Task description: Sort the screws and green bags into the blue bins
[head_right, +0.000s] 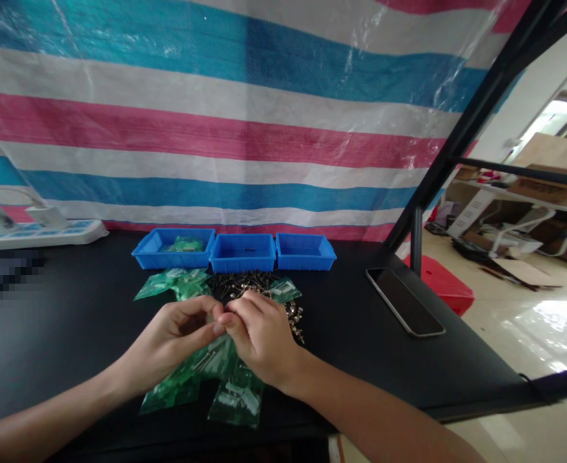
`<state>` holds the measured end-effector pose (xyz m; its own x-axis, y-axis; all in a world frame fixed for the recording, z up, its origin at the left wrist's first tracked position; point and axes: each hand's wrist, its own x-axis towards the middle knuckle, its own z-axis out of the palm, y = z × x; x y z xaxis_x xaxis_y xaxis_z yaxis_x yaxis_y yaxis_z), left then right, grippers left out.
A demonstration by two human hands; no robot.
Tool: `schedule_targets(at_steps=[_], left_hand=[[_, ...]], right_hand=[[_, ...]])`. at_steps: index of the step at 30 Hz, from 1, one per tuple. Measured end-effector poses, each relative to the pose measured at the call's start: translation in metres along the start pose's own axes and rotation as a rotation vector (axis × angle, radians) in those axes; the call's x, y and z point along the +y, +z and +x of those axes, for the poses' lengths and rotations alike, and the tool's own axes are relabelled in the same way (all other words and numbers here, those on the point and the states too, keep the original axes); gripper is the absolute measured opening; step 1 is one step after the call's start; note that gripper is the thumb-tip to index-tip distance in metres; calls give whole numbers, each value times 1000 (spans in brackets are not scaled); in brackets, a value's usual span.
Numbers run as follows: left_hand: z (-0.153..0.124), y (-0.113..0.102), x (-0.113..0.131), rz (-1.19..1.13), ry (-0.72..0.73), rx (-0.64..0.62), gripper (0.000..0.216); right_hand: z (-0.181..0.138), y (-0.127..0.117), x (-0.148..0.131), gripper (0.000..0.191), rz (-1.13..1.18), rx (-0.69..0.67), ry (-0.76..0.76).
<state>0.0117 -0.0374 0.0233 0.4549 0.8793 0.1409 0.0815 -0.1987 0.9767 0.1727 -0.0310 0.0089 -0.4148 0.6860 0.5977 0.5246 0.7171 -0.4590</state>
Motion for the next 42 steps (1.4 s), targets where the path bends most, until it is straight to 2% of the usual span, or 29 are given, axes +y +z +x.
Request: schedule_targets(at_steps=[5,8,11,13,14,15,17,19,21,23,28,31,34,36,39,42], left_hand=[[1,-3,2,157,100,-57,23],[3,-8,1,403,305,17,15],[4,-17,-1,625,605,233,8],[4,-22,-2,695,719,371,19],[4,-23,-1,713,750,398,21],[4,-23,-1,727,775,392,20],[3,-21,-1,756,826,292,19],[2,-17,-2,785,841,157,18],[1,-12,-5,808,807,72,17],[1,-10,-9,835,749,37,16],[3,-10,-9,822,591,-5,16],[6,-13,-3,616,382,-38,14],[11,-16,-1,239,82,-44,28],[14,-18,-3,8,-52,12,39],[18,-19,-7,-130,-143,78,35],[19,-18,-8,-123,-153,88,23]], right_hand=[[1,-3,-1,43,4,-34,-39],[2,-7,1,41,68,-53,5],[5,-7,3,41,273,-64,233],[7,-6,3,45,529,-98,442],[8,-5,2,48,678,-125,535],[9,-4,1,50,821,-153,609],[11,-2,-2,48,1025,-180,692],[11,0,-4,35,1069,-124,705],[10,1,-5,24,1008,-32,683],[8,3,-3,22,926,33,649],[4,5,3,43,638,122,428],[3,1,5,33,368,174,227],[3,-4,7,16,158,199,32],[4,-6,8,17,105,218,-89],[4,-7,9,23,27,215,-192],[2,-6,7,26,-90,189,-171]])
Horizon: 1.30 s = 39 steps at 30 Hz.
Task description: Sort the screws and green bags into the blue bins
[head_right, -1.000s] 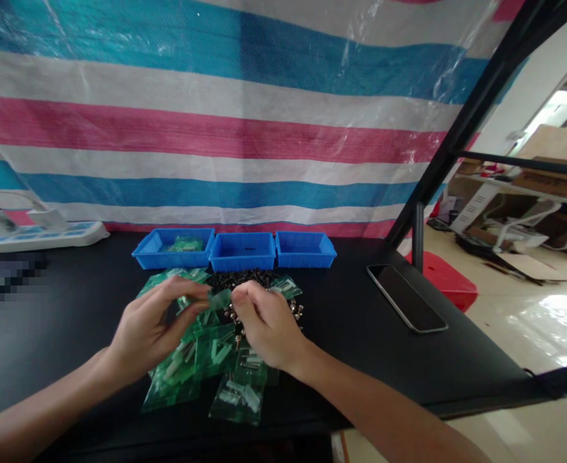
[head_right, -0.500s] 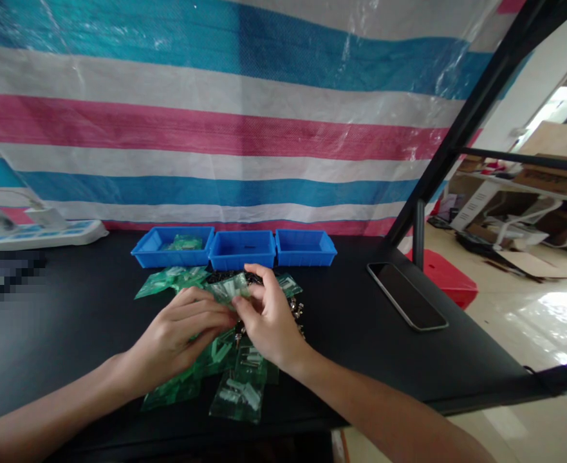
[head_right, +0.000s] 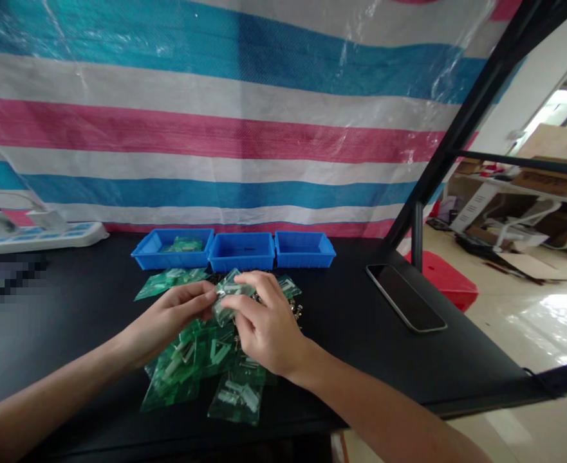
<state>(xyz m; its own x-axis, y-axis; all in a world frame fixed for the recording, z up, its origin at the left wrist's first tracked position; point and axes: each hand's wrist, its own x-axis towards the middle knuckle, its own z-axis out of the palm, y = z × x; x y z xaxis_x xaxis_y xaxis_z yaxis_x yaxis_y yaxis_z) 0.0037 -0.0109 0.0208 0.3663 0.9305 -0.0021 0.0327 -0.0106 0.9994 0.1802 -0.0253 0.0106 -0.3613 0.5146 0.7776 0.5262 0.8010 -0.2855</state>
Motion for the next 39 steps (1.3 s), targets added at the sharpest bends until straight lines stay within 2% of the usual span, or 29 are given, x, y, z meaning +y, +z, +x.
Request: schedule_targets(at_steps=[3,7,10,13,15,16,18,20,24,27,33,39], left_hand=[[0,0,0,-38,39,61,17],[1,-1,0,-29,111,171,16],[1,0,1,-2,129,207,18],[0,2,1,-20,114,211,20],[0,3,1,-33,91,188,20],[-1,4,0,-37,76,171,20],[-1,4,-1,-40,49,135,21],[-1,5,-1,-38,33,106,22],[-1,5,-2,30,42,85,20],[1,2,-3,202,111,79,19],[5,-7,-6,845,248,185,15],[2,-2,-7,1062,227,140,19]], right_hand=[[-1,0,-4,26,-55,-27,75],[0,0,-4,21,16,-48,195],[1,3,0,17,200,-1,344],[1,8,6,32,468,83,549],[2,9,8,37,608,48,634],[2,9,8,34,654,-9,650],[3,10,6,21,694,-136,653],[3,10,3,12,704,-198,654],[2,12,0,13,762,-153,672],[1,10,1,12,665,-77,650],[2,2,-10,9,382,-57,455],[1,3,-26,16,213,-96,167]])
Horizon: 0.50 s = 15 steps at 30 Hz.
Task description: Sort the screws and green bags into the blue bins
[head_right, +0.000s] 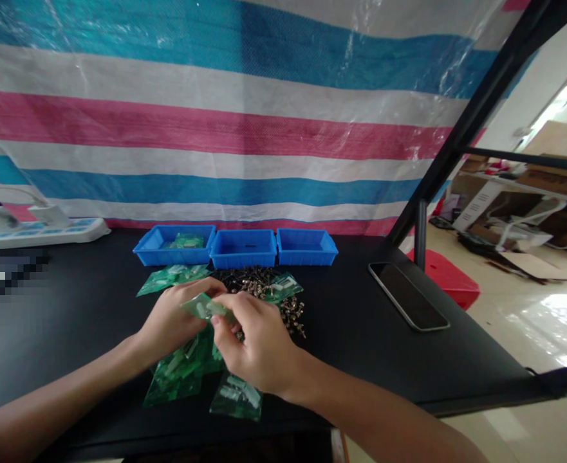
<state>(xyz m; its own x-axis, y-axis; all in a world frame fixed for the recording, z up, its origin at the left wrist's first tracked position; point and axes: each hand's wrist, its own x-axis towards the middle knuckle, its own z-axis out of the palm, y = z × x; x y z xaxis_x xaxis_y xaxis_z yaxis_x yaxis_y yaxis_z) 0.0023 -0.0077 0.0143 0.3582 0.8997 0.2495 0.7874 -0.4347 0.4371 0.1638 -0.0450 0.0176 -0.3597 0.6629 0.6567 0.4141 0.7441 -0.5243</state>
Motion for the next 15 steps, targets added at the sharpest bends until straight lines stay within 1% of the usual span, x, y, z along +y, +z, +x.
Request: schedule_targets(at_steps=[3,5,7,9,12,15], left_hand=[[0,0,6,107,-10,-50,17],[1,0,8,156,-23,-85,21],[2,1,8,171,-20,-121,23],[3,3,5,166,-5,-149,25],[3,5,1,170,10,-152,24],[3,7,-1,175,35,-145,21]], right_hand=[[-3,2,-2,23,-158,-79,-195],[-5,3,-2,27,-252,-131,-276],[-6,3,-1,29,-287,-161,-293],[-7,4,-1,30,-278,-161,-289],[-8,7,0,28,-261,-164,-307],[-10,8,2,30,-292,-193,-362]])
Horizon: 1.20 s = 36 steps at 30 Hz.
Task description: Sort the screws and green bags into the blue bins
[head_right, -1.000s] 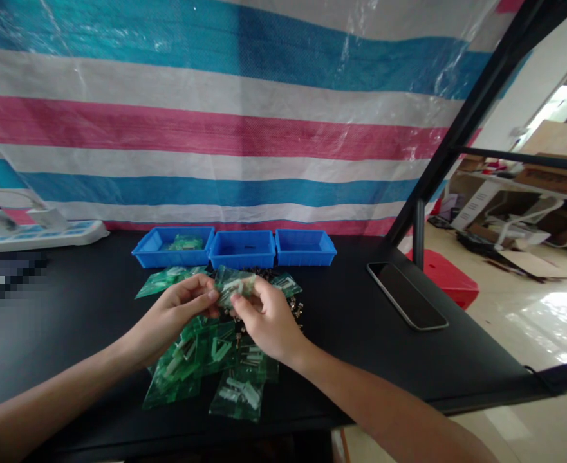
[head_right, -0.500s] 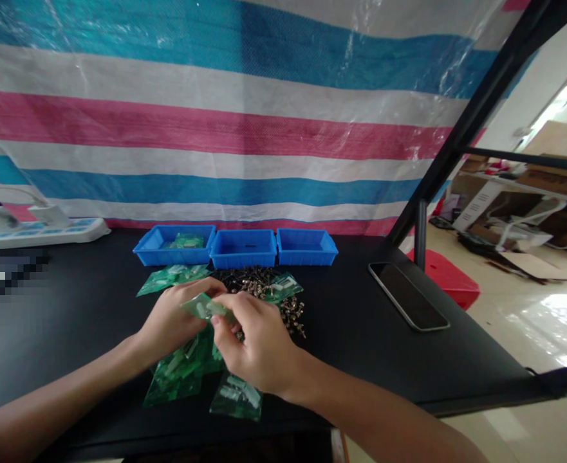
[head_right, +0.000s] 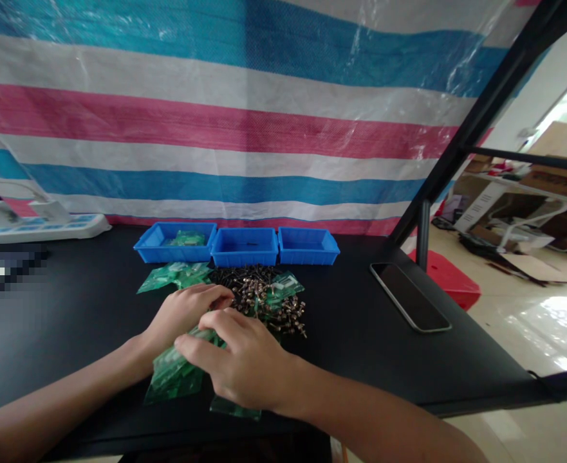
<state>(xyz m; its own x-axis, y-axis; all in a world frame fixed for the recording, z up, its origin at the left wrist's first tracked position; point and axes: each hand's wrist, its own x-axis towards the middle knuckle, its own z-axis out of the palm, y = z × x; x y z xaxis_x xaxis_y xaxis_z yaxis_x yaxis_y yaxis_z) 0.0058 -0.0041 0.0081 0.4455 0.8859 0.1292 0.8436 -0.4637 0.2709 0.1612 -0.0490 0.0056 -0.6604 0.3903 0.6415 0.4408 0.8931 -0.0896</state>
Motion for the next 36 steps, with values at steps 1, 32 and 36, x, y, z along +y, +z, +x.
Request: schedule_targets(at_steps=[1,32,36], left_hand=[[0,0,-1,-4,7,0,22],[-1,2,-7,-21,46,-15,25],[-6,-2,-6,-14,98,-22,29]], right_hand=[[-1,1,1,32,-16,-11,-14],[1,5,10,25,109,22,-18],[2,4,19,24,117,49,37]])
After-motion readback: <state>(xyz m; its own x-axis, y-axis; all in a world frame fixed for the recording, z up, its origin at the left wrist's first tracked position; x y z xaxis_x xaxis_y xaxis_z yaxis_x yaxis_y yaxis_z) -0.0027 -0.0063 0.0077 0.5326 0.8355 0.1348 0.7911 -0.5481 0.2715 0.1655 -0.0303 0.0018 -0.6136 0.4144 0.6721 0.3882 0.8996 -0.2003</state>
